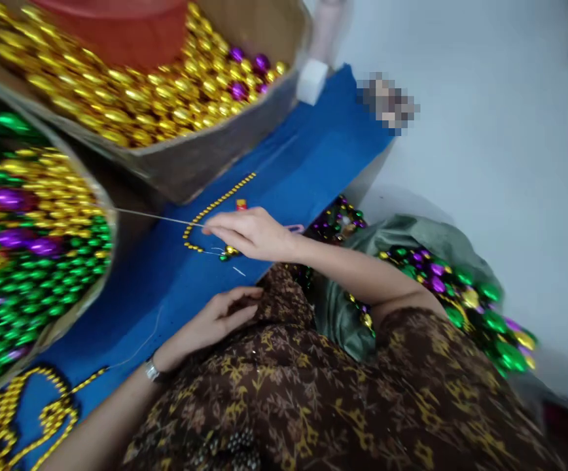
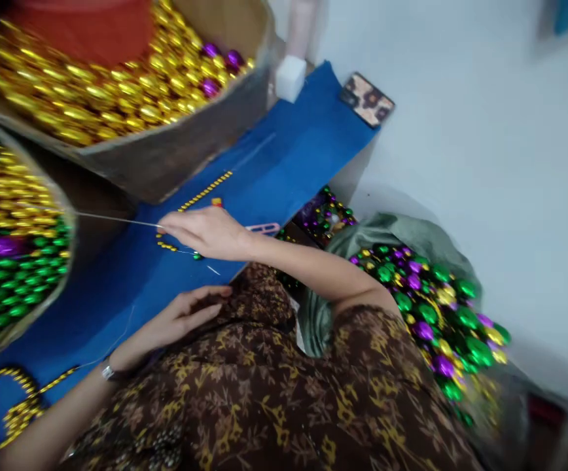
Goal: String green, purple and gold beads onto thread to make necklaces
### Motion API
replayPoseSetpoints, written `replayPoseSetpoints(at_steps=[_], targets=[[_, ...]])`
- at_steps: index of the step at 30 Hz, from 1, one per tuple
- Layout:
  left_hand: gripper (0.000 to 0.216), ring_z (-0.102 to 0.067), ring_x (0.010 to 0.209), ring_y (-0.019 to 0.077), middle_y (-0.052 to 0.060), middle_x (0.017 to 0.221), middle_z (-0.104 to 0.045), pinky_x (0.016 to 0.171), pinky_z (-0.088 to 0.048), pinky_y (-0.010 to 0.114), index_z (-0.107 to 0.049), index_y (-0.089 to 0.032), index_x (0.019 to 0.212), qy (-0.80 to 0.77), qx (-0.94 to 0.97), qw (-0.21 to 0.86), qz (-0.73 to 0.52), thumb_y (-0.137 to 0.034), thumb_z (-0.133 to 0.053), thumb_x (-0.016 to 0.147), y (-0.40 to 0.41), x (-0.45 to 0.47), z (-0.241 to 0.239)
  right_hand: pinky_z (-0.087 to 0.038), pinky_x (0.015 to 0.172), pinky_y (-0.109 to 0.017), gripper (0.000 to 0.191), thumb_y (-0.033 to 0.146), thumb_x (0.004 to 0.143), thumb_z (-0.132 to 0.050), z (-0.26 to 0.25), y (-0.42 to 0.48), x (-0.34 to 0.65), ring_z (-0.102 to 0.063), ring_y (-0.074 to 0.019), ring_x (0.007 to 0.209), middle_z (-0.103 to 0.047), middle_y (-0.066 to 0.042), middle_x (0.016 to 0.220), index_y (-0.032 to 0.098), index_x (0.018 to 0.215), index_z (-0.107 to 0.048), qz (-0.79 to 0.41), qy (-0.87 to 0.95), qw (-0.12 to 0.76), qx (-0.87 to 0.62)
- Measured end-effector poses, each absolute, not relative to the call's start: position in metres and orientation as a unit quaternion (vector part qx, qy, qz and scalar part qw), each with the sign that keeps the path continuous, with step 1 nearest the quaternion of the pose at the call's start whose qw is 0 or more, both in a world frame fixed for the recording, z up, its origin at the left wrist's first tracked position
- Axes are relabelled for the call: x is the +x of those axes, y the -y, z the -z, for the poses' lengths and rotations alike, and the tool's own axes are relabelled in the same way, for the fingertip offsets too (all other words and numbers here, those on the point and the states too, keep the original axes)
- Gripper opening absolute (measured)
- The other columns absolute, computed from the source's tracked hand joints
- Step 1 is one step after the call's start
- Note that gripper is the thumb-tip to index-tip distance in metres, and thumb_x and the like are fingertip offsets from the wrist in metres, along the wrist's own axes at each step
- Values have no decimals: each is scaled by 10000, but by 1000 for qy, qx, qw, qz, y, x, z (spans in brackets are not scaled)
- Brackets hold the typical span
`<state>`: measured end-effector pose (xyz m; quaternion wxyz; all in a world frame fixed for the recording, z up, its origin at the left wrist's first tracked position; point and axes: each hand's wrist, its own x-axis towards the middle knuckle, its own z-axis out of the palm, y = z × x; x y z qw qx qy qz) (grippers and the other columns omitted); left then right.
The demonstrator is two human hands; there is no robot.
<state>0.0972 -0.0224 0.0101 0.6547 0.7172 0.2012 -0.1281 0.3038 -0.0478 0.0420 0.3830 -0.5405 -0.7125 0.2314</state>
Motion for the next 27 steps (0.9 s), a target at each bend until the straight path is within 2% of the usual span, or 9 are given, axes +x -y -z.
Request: replayPoseSetpoints(at_steps=[5,10,13,16,18,20,23,25,27], targets=[[264,-671,941,200,89,1038,-720,851,-522,309,-683,-192,1099,-124,734,666,38,-321,-598,886,-29,26,-95,-509,772,-217,250,216,982,-418,-38,52,275,-690,-125,860,-733,-48,975,166,1024,-659,-273,681,431,-525],[274,-662,771,182,87,846,-710,733,-541,303,-690,-155,1009,-380,728,510,-257,-374,-583,885,-112,-30,-118,-520,666,-202,257,249,976,-430,-27,39,252,-671,-125,652,-707,-29,756,169,1027,-669,-321,697,401,-501],[362,-647,812,211,106,936,-686,764,-538,354,-631,-145,1152,-517,715,333,-332,-373,-565,879,-180,-38,-99,-537,672,-214,284,275,983,-414,-27,35,239,-663,-130,609,-688,-21,697,175,1034,-675,-329,706,387,-494],[484,-619,1000,293,179,1190,-602,901,-481,445,-528,-138,1303,-613,735,119,-265,-247,-598,837,-239,-30,-80,-554,691,-223,287,283,984,-408,-27,29,231,-688,-140,658,-726,-44,796,182,1029,-673,-318,712,383,-495],[596,-571,1114,363,216,1364,-466,951,-436,496,-464,-162,1369,-631,749,66,-192,-206,-634,800,-267,-25,-72,-562,712,-226,273,274,982,-413,-28,24,228,-709,-150,732,-744,-61,894,188,1034,-667,-307,719,384,-492],[613,-546,1147,411,223,1369,-446,956,-416,520,-489,-173,1343,-633,757,78,-143,-187,-677,760,-284,-23,-70,-569,743,-231,261,256,979,-416,-28,21,226,-720,-159,794,-749,-61,931,199,1037,-663,-296,722,389,-489],[546,-533,1142,433,222,1239,-533,944,-417,512,-563,-129,1216,-638,752,104,-134,-232,-744,711,-294,-25,-71,-578,774,-245,257,229,974,-417,-28,19,223,-726,-169,839,-754,-52,937,215,1032,-667,-280,719,401,-493],[565,-540,1131,393,193,1181,-570,921,-447,461,-560,-124,1172,-632,717,196,-218,-315,-779,687,-288,-28,-72,-586,781,-259,261,224,973,-416,-28,17,222,-729,-177,841,-755,-58,962,217,1039,-669,-274,717,404,-498],[549,-595,1048,306,136,1100,-613,848,-499,387,-551,-144,1138,-594,647,345,-332,-447,-741,721,-272,-30,-72,-594,784,-275,265,231,975,-415,-27,16,220,-733,-183,827,-754,-65,981,217,1053,-668,-269,713,406,-504]])
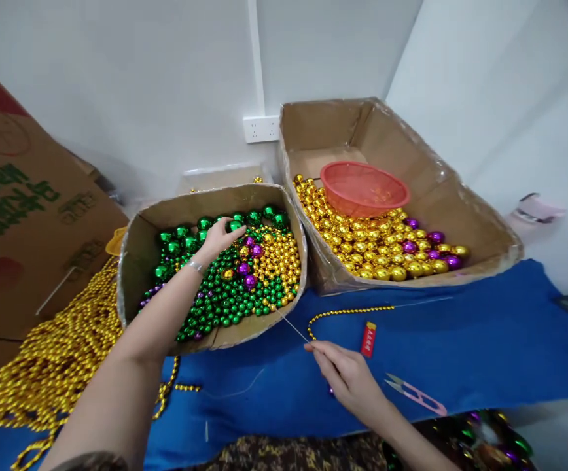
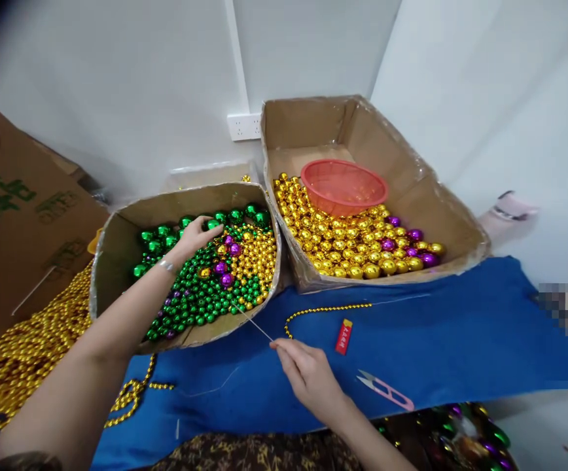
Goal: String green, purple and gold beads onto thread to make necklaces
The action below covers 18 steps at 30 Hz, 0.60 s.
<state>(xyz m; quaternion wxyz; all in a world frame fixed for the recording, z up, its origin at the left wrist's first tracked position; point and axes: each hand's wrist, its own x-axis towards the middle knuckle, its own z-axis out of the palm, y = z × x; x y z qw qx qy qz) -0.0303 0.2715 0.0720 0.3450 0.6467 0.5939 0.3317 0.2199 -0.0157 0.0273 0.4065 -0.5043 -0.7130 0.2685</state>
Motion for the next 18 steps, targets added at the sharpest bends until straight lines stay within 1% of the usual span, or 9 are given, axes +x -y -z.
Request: replayPoseSetpoints(at_steps=[1,2,3,4,6,10,12,14,18], targets=[[520,-623,983,263,110,1052,-630,803,-520,355,-553,-153,1110,-557,597,431,-383,-501,-698,751,-260,-31,-72,-596,787,-282,267,236,976,-415,-27,15,219,-734,-185,819,-754,-68,986,215,1060,-667,-266,711,406,-508],[483,-645,908,225,90,1004,-643,755,-536,331,-560,-159,1074,-524,557,495,-413,-543,-637,790,-245,-31,-71,-598,788,-287,268,241,976,-416,-28,13,217,-735,-185,811,-754,-70,988,213,1066,-667,-264,710,407,-512],[448,-655,861,202,81,974,-652,728,-545,316,-571,-161,1038,-480,507,566,-437,-548,-606,814,-230,-31,-71,-599,791,-289,269,243,977,-417,-28,11,215,-736,-185,809,-754,-73,989,210,1072,-667,-260,709,407,-513],[410,-662,836,190,72,957,-661,712,-552,304,-579,-169,1010,-442,455,624,-456,-531,-608,820,-214,-30,-70,-599,794,-289,270,242,976,-418,-29,10,213,-736,-185,816,-754,-74,990,207,1077,-666,-256,710,408,-514],[337,-669,848,190,70,969,-677,704,-563,286,-594,-179,998,-394,369,692,-479,-470,-625,830,-182,-27,-70,-597,802,-285,267,230,974,-421,-31,6,207,-734,-183,848,-754,-72,992,201,1079,-665,-242,717,409,-510],[338,-664,941,213,107,1055,-671,744,-580,285,-596,-160,1048,-372,314,729,-481,-452,-564,882,-136,-19,-69,-592,813,-279,260,200,967,-428,-32,1,198,-729,-177,891,-753,-69,1001,187,1084,-660,-206,740,408,-493],[350,-664,956,217,109,1062,-665,728,-583,274,-589,-159,1086,-363,311,739,-476,-439,-568,878,-123,-17,-69,-594,809,-277,259,194,965,-431,-32,1,196,-730,-173,881,-752,-74,1006,178,1092,-656,-197,746,404,-491],[376,-664,956,220,96,1073,-660,694,-583,264,-580,-180,1152,-343,323,747,-470,-386,-615,840,-114,-18,-68,-596,801,-278,261,193,964,-431,-33,1,196,-729,-172,876,-751,-75,1008,179,1102,-653,-190,747,399,-496],[530,-659,920,214,85,1104,-653,658,-586,274,-552,-222,1265,-315,372,747,-452,-284,-683,755,-105,-23,-68,-597,792,-296,272,194,964,-426,-34,0,203,-728,-180,874,-750,-77,1001,184,1112,-654,-158,750,394,-508]])
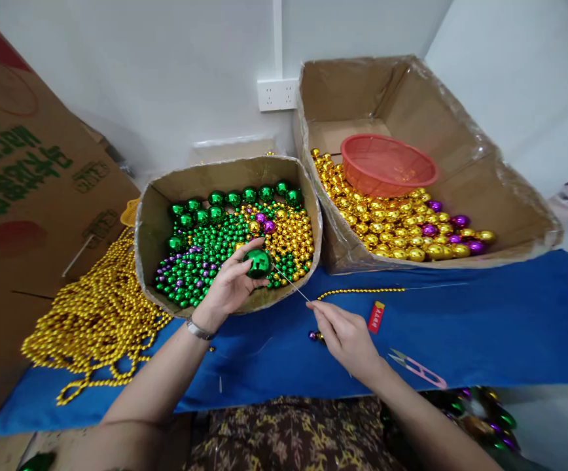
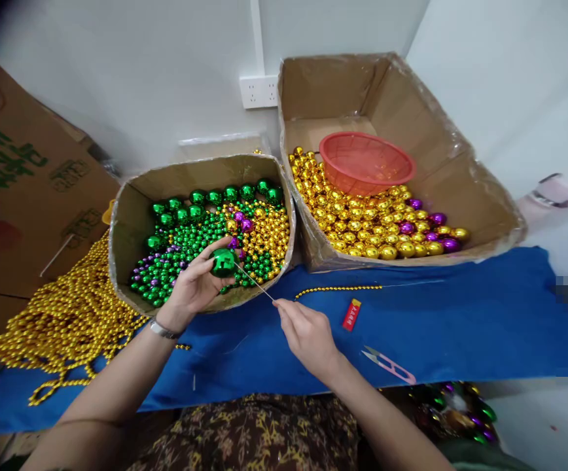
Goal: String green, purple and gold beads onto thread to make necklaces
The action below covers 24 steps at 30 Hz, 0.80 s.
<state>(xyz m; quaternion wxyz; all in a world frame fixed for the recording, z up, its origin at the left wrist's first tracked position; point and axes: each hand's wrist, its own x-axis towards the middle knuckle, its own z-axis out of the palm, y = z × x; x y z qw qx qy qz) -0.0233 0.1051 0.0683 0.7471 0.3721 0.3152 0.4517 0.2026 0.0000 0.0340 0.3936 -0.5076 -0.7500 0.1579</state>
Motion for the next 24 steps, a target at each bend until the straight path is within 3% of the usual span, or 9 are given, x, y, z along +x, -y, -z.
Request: replayPoseSetpoints(at_steps=[9,20,24], targets=[[447,-654,961,214,120,1285,-583,703,-598,290,-565,-194,1177,-297,449,724,-432,-269,-702,758,-102,-30,-62,-595,790,-297,293,208,973,-411,-31,0,213,-728,-180,825,-751,-81,959,185,1126,-660,-129,770,358,-512],[502,-637,883,180,113,1340,-543,672,-563,265,-579,-212,1254,-306,493,699,-418,-294,-701,774,-102,-35,-65,-574,730,-277,296,209,974,-410,-28,2,225,-708,-169,761,-742,-77,892,178,1119,-666,-78,798,314,-508],[588,-615,994,200,101,1231,-611,839,-516,298,-547,-211,1286,-320,572,629,-418,-253,-752,737,-98,-34,-62,-526,630,-245,288,178,954,-438,-26,3,227,-660,-155,637,-690,-52,715,171,1106,-683,6,822,254,-510]])
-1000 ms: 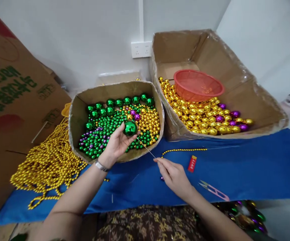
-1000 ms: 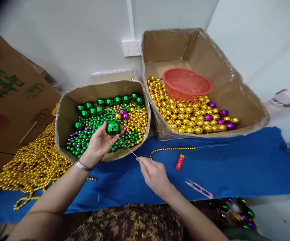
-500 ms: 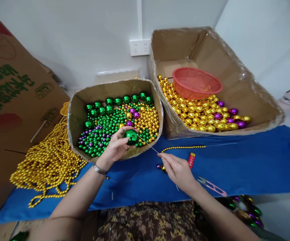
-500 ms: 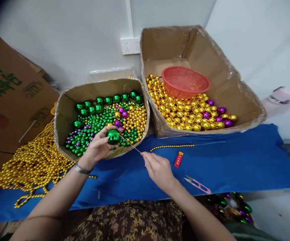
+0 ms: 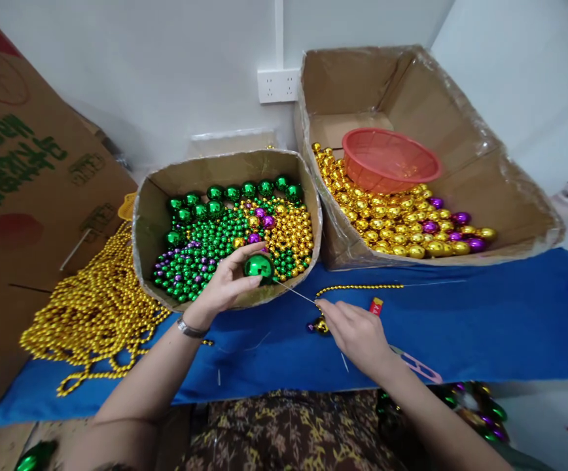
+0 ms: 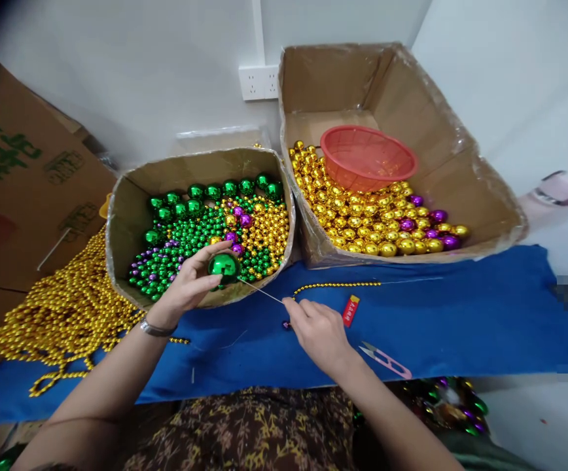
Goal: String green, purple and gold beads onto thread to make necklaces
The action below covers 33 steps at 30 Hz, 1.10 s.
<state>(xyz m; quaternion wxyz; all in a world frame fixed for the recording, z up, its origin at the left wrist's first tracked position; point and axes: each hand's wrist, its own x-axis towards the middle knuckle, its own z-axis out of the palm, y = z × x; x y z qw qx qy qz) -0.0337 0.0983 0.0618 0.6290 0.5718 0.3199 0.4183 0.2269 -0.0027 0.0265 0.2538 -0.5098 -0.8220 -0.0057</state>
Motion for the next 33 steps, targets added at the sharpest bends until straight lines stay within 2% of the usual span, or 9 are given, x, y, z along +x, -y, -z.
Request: replayPoseSetpoints(at_steps=[2,5,11,14,17,24,33], targets=[[625,-598,1059,214,99,1226,-614,906,-483,321,-520,-223,1281,-322,600,609,-407,-217,-778,712,-93,-29,-59,-513,631,-239,293,159,952,-429,-24,2,223,-653,-153,635,-680,-49,700,169,1094,-685,26,829,230,-509],[551,-579,1092,226,108,1246,-597,908,-474,328,-538,-213,1201,-330,601,606,-402,-217,-786,709,-84,-17,-54,-522,656,-241,289,166,962,-414,-16,0,216,-672,-160,672,-705,-63,759,163,1083,-677,9,829,234,-508],[535,-594,962,187,72,1116,-623,819,-487,294,-574,-201,1122,-326,488,658,-473,-264,-830,656,-70,1,-41,-571,764,-270,247,180,970,-419,-6,2,207,-716,-172,846,-741,-68,962,190,1108,-624,-145,780,356,-494],[550,-585,900,176,55,1061,-614,767,-500,298,-570,-214,1129,-334,449,677,-478,-261,-833,648,-66,5,-37,-582,772,-278,229,178,964,-425,-4,4,204,-721,-176,869,-745,-56,966,205,1079,-622,-184,763,378,-491],[555,-575,914,182,59,1091,-598,765,-515,307,-572,-218,1116,-332,434,687,-478,-231,-840,631,-62,6,-37,-589,754,-287,230,188,968,-419,-1,5,204,-725,-184,854,-747,-61,953,202,1068,-625,-187,759,377,-496],[545,-562,847,147,33,965,-601,743,-522,278,-595,-209,1156,-323,412,708,-473,-197,-821,660,-61,5,-41,-586,759,-277,223,191,976,-417,2,5,204,-723,-174,858,-746,-66,959,189,1077,-617,-183,765,378,-489],[552,-583,846,152,31,952,-628,753,-518,282,-618,-219,1165,-314,406,714,-476,-184,-825,654,-58,5,-38,-583,753,-275,226,197,974,-421,4,7,203,-722,-173,847,-747,-61,951,203,1076,-623,-184,757,385,-495]])
